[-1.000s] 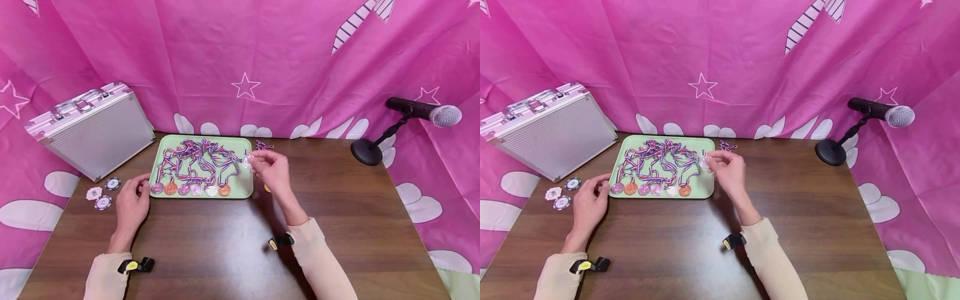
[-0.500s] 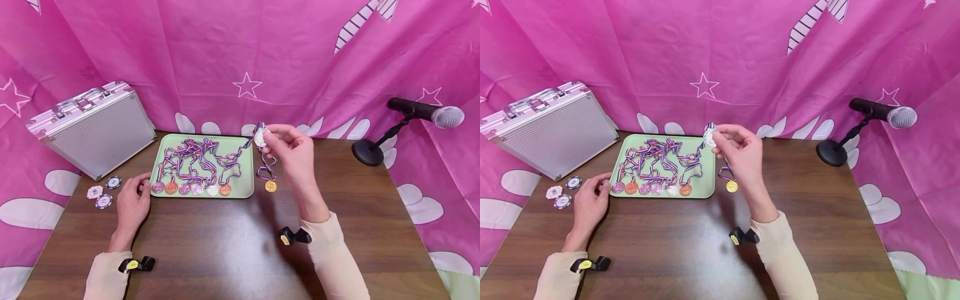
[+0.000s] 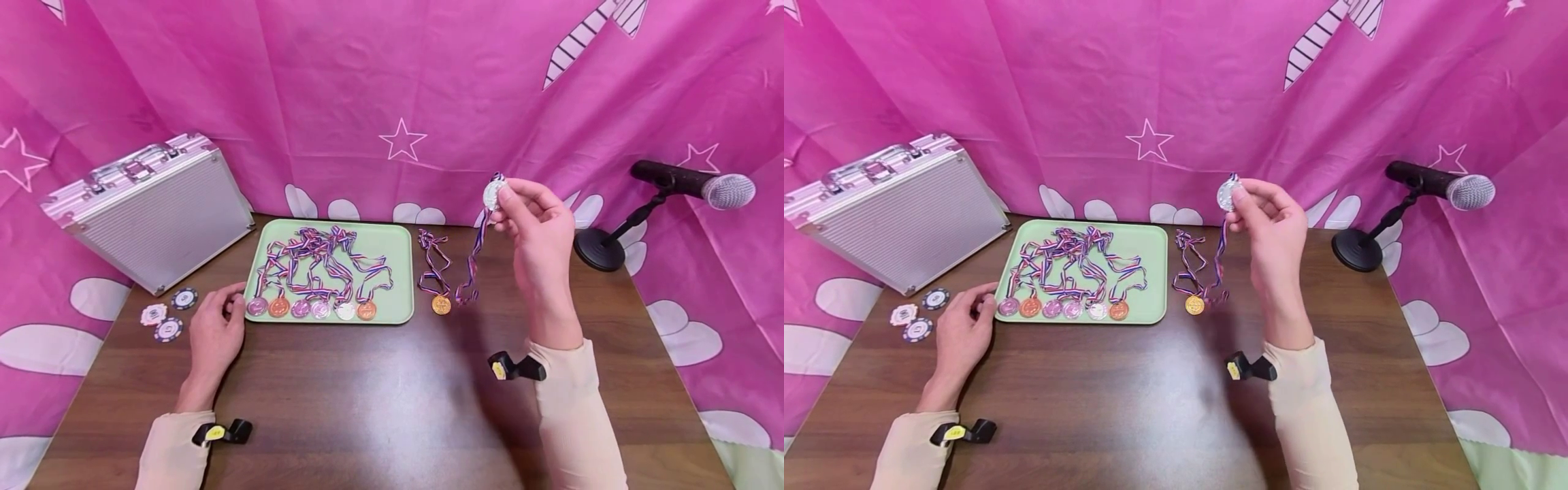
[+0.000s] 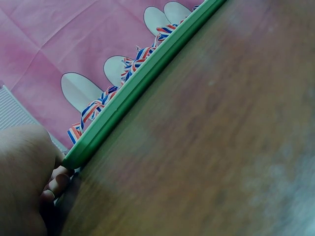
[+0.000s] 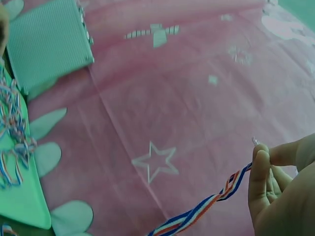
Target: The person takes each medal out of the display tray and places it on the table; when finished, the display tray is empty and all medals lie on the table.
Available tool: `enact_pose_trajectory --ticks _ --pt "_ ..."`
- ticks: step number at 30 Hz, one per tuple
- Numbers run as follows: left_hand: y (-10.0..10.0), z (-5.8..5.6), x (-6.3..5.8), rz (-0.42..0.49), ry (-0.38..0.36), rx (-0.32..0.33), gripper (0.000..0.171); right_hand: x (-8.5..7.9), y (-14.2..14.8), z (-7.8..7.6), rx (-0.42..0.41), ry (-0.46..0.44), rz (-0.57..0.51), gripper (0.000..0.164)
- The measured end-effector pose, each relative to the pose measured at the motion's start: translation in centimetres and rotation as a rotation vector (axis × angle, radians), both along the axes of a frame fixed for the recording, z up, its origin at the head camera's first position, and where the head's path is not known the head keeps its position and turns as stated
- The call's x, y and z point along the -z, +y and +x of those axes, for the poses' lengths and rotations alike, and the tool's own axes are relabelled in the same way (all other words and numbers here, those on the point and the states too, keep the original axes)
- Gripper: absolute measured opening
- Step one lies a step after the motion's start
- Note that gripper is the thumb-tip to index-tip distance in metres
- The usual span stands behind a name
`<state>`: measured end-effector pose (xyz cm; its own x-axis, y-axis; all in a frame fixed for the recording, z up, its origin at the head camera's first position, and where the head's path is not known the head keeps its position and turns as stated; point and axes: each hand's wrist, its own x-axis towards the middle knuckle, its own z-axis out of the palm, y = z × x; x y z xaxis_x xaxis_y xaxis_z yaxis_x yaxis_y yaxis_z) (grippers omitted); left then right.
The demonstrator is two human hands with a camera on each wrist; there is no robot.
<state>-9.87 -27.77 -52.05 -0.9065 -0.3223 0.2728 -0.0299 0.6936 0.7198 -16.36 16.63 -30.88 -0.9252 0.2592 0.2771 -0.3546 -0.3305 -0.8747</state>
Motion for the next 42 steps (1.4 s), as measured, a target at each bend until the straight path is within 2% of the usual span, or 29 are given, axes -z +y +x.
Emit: enact_pose_trajectory --ticks 3,6,9,15,17,21,25,29,32,35,42 --pt "0.0 0.0 0.0 -0.001 -0.007 -0.002 0.031 0.5 0.7 -0.9 0.014 0.009 -0.013 0.02" --pt "-0.1 0.1 0.0 0.0 -0.012 -0.005 0.032 2.0 1.3 -1.4 0.032 -0.006 0.018 0.017" --pt "-0.1 0.0 -0.1 0.003 -0.016 -0.007 0.032 5.2 1.9 -1.3 0.057 -0.097 0.073 0.015" --pt "0.0 -0.2 -0.2 0.01 -0.024 0.0 0.033 13.3 3.3 0.4 0.032 -0.393 0.175 0.013" --pt "0.0 -0.2 -0.3 0.015 -0.027 -0.003 0.033 15.2 3.5 1.0 0.008 -0.455 0.219 0.018" --pt "0.0 0.0 -0.3 0.018 -0.041 -0.007 0.034 17.7 3.7 1.8 -0.021 -0.5 0.331 0.024" --pt "0.1 0.1 -0.3 0.018 -0.044 -0.006 0.034 19.1 3.8 2.3 -0.001 -0.499 0.533 0.018" --pt "0.0 0.2 -0.2 0.019 -0.049 -0.007 0.035 19.6 3.7 2.7 0.084 -0.47 0.808 0.013" --pt "0.0 0.2 -0.1 0.014 -0.052 -0.005 0.034 19.7 3.4 2.9 0.143 -0.447 0.954 0.012" --pt "0.1 0.1 -0.1 0.007 -0.043 -0.008 0.034 19.9 3.2 3.1 0.167 -0.424 1.016 0.012" --pt "0.1 0.1 -0.2 0.003 -0.03 -0.011 0.033 19.9 3.0 3.2 0.18 -0.396 1.017 0.011"
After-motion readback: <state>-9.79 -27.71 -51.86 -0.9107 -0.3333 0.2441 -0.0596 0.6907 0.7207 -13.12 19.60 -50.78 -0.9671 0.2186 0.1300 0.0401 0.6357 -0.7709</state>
